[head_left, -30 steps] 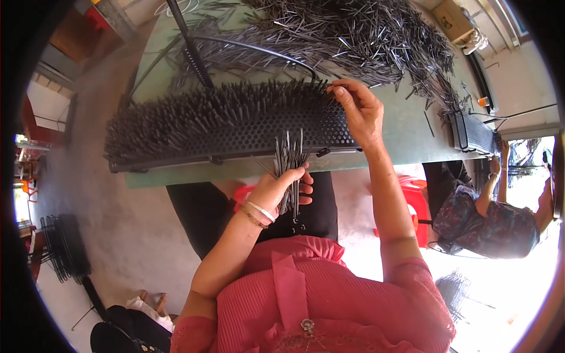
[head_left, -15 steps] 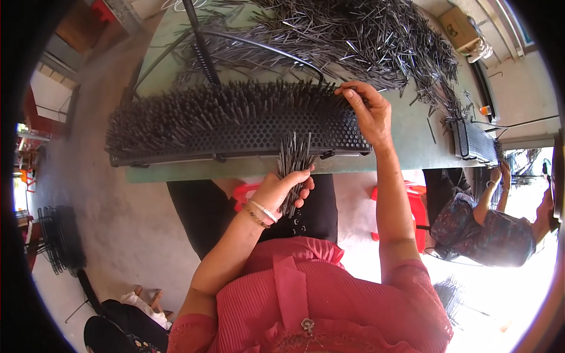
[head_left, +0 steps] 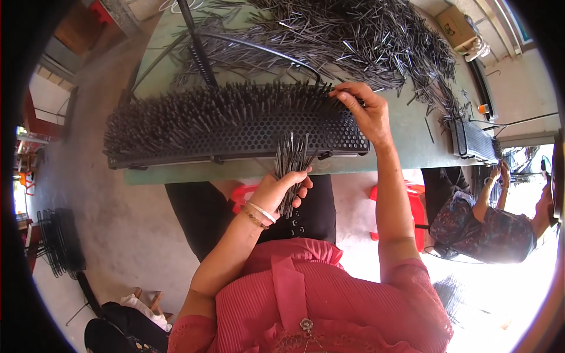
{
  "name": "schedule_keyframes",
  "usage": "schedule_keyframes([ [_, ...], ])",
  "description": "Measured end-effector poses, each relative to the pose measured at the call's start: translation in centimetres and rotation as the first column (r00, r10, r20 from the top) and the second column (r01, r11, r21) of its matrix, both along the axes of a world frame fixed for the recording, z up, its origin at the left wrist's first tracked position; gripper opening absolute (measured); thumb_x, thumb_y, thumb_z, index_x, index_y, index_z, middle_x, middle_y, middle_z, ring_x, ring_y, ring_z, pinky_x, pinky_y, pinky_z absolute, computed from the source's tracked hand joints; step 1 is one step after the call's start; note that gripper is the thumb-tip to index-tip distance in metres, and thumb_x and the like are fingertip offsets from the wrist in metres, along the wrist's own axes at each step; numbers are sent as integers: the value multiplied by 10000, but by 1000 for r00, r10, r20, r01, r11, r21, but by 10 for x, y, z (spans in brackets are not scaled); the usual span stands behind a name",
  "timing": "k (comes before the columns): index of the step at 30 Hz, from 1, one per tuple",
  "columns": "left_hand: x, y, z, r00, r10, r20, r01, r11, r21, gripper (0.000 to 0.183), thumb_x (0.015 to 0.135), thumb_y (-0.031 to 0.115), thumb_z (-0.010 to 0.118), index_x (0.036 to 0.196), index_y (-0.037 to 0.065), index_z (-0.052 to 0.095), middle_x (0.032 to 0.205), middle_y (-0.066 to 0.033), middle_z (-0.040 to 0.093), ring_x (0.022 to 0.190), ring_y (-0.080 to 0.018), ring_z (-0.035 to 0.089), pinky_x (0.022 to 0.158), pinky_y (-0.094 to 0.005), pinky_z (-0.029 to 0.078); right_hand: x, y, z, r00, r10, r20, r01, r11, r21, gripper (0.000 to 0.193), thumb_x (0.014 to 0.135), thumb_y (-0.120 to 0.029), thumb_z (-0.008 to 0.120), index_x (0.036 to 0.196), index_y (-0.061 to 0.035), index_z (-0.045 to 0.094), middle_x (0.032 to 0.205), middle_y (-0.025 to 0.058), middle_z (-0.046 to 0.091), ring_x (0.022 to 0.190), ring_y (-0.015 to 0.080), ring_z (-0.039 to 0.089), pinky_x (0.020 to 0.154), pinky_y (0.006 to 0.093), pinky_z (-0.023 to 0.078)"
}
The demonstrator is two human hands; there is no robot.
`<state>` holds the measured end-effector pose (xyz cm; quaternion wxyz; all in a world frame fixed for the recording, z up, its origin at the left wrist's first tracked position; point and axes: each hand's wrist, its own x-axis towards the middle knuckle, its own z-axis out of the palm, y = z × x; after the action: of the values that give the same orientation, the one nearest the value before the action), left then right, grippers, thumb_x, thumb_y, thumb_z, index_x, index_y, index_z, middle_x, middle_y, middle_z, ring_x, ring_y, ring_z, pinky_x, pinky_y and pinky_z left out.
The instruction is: Manually inserting thin metal wires into a perforated plastic grid base to assemble industrial brushes or filters.
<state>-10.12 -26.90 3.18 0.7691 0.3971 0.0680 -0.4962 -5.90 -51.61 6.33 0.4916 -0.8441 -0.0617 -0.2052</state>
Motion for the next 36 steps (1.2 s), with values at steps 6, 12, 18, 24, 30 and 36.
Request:
schedule_keyframes([
  [6, 0, 1, -3, 998, -30, 59, 26, 998, 61, 221, 860, 197, 590, 926, -11, 618, 799, -73, 618, 649, -93, 551, 478, -218, 442, -2, 10, 6, 997, -52, 60, 65, 968, -241, 193, 802, -105, 664, 991, -68, 669, 878, 30, 680, 835, 193, 573, 812, 296, 406],
  [12, -1, 0, -1, 995, -13, 98, 5, 996, 88, 216, 859, 201, 594, 841, -12, 628, 779, -75, 629, 633, -94, 556, 463, -220, 441, -11, 22, 8, 978, -29, 207, 127, 868, -480, 199, 793, -41, 646, 991, -46, 665, 932, 72, 665, 884, 224, 585, 831, 323, 413],
  [18, -3, -1, -1, 995, -7, 102, -2, 996, 86, 198, 862, 187, 593, 847, -9, 623, 774, -79, 632, 611, -93, 560, 447, -218, 435, -18, 34, -1, 964, -25, 263, 157, 854, -495, 209, 790, -23, 639, 997, -46, 664, 956, 76, 659, 905, 226, 594, 820, 332, 421],
  [24, -1, -1, 2, 992, -14, 122, 5, 997, 70, 201, 866, 189, 592, 835, -7, 619, 771, -76, 631, 607, -89, 558, 442, -222, 432, -24, 40, 9, 923, -188, 336, 290, 914, -285, 162, 821, -45, 633, 975, -8, 662, 872, 89, 653, 777, 203, 607, 687, 290, 476],
  [30, 0, -5, 17, 979, -10, 203, 12, 1000, -11, 158, 870, 145, 583, 886, -11, 602, 776, -80, 629, 603, -84, 561, 424, -214, 433, -47, 56, 20, 885, 86, -459, 71, 947, 315, 279, 887, -211, 625, 1009, 38, 653, 850, 49, 658, 767, 70, 553, 695, 220, 455],
  [36, -2, -8, 14, 975, -29, 222, 25, 999, 19, 149, 863, 115, 580, 938, -13, 588, 812, -108, 642, 581, -79, 548, 405, -207, 431, -53, 51, 10, 859, 103, -501, 59, 953, 297, 268, 828, -217, 693, 865, 49, 681, 693, 28, 638, 645, 47, 530, 555, 221, 431],
])
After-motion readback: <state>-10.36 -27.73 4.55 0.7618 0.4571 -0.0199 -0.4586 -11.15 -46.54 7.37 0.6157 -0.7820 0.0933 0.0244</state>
